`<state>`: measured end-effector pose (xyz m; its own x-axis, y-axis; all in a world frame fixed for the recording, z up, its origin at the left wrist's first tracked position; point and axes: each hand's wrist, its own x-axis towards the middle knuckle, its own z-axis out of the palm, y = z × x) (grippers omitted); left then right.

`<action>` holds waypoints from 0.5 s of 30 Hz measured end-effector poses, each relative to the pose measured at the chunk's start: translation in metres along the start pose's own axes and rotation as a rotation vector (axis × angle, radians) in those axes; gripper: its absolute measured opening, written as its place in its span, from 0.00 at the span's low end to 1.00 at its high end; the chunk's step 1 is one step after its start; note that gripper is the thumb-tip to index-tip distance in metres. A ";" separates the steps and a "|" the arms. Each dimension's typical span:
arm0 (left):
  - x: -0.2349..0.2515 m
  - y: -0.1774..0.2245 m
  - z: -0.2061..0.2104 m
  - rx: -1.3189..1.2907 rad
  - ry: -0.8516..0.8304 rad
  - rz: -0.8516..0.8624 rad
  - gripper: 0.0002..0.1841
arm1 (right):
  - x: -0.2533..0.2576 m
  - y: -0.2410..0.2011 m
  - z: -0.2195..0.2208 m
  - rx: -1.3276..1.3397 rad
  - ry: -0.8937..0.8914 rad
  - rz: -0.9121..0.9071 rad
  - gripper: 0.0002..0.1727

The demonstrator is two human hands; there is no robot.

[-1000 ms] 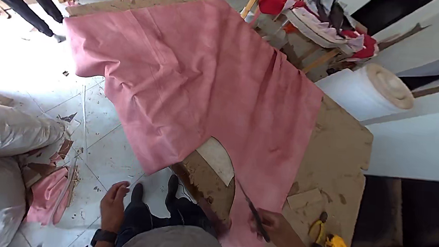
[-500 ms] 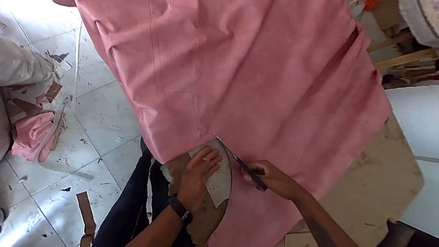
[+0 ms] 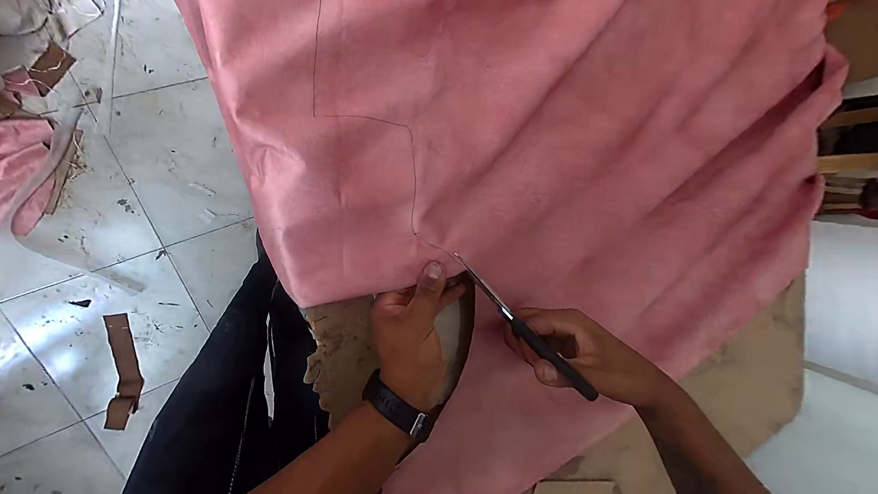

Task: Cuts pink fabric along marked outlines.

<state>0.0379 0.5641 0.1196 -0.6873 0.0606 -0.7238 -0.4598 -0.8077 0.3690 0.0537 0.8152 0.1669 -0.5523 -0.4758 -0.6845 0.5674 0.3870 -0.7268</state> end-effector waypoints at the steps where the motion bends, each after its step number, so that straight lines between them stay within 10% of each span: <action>1: -0.002 -0.001 0.000 0.029 0.039 0.045 0.16 | 0.001 0.000 0.000 -0.008 -0.007 -0.003 0.24; 15: 0.022 -0.011 0.001 -0.219 -0.323 0.225 0.21 | 0.000 0.001 0.008 0.073 -0.054 -0.113 0.27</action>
<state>0.0275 0.5750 0.0996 -0.9129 0.0214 -0.4076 -0.1729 -0.9249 0.3387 0.0593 0.8098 0.1668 -0.5830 -0.5556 -0.5928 0.5474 0.2705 -0.7919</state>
